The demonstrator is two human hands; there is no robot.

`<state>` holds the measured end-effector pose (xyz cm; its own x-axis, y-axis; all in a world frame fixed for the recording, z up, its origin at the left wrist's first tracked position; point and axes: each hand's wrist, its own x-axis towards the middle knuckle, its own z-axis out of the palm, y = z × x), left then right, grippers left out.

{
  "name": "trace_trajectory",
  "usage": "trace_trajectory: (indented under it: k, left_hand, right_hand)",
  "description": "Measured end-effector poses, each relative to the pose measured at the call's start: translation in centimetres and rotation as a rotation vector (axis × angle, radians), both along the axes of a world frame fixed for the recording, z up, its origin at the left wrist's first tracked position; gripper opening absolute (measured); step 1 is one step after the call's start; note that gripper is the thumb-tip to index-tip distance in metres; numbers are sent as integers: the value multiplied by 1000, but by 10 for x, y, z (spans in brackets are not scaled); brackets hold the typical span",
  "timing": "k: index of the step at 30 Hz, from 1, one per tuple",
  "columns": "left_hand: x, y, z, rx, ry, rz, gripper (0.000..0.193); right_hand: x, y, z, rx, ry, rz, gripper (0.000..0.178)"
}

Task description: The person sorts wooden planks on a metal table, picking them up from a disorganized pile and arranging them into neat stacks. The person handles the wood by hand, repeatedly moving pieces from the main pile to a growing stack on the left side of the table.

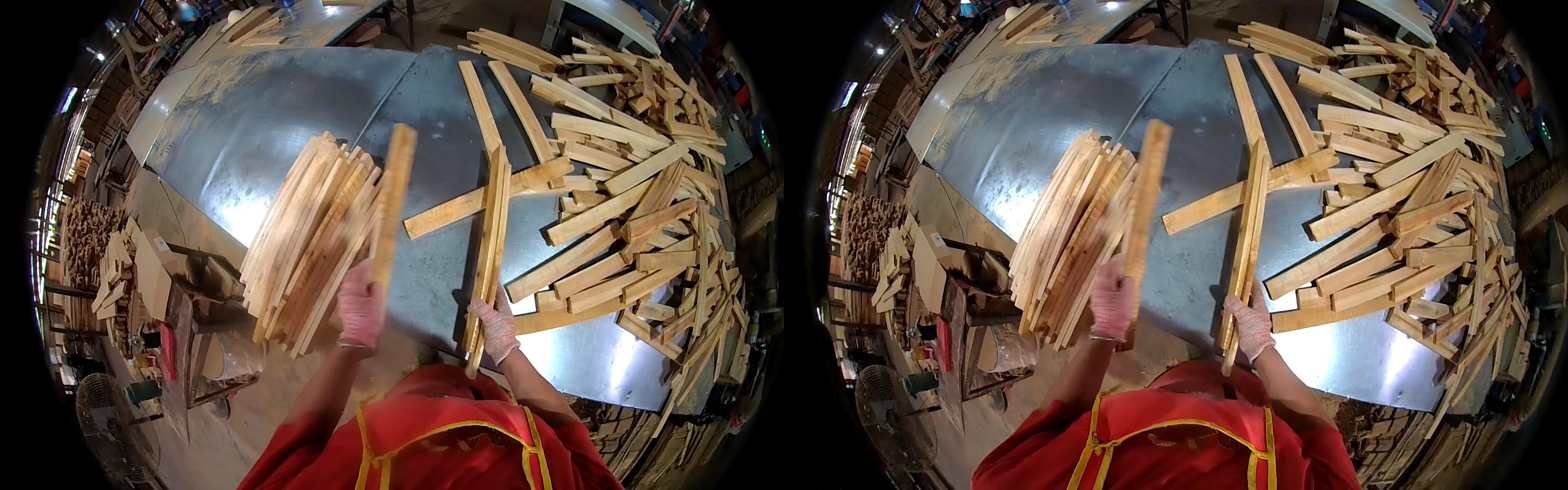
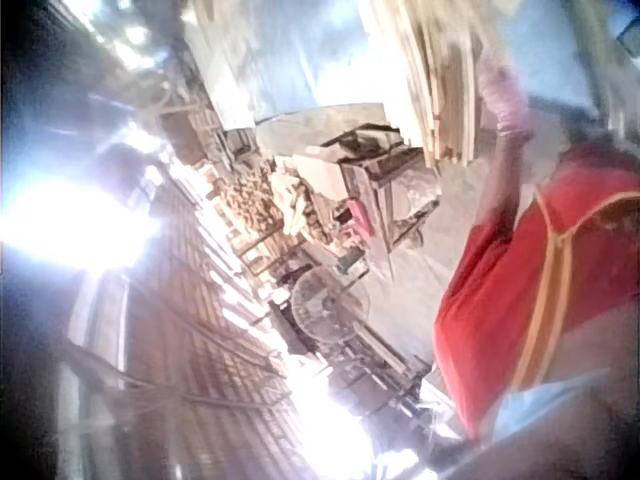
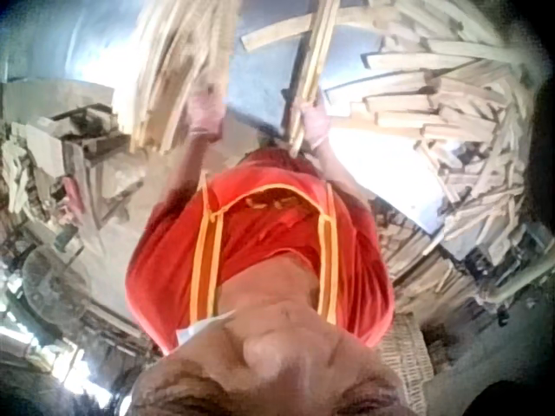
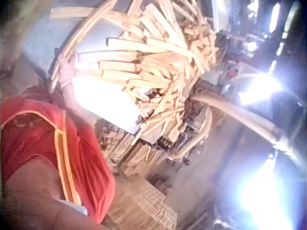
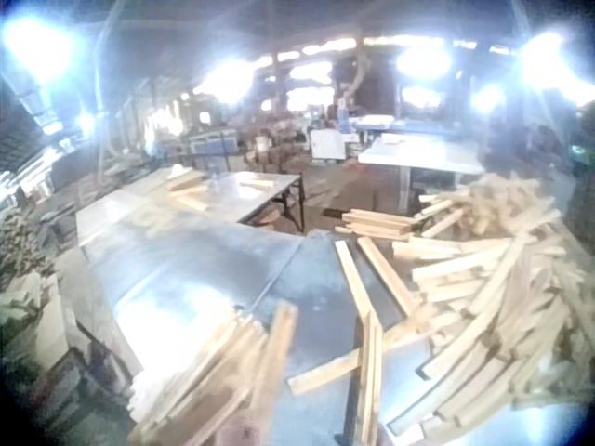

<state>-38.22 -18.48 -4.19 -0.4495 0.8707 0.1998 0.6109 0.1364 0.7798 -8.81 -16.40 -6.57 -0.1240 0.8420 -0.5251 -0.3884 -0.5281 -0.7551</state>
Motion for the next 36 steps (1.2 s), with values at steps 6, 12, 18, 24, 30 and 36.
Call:
trace_trajectory:
  k: [6, 12, 18, 24, 30, 36]
  left_hand:
    - [136, 29, -10, -447, -454, -188, 81]
    - [143, 53, 5, -736, 263, -356, 105]
    - [45, 18, 19, -334, 241, -213, 66]
    - [-94, -21, 57, -231, 741, -131, 65]
    - [-128, -41, 34, -452, 899, -149, 71]
    - [-145, -56, -4, -321, 926, -45, 65]
  right_hand:
    - [-16, -15, 2, 40, -279, 387, 92]
    - [2, -3, 7, 213, -543, 967, 86]
    - [3, -14, 38, 108, -461, 790, 82]
    - [8, -43, 19, -4, -434, 644, 83]
    - [14, -39, 22, 75, -569, 745, 81]
    - [67, -12, 28, 45, -524, 699, 81]
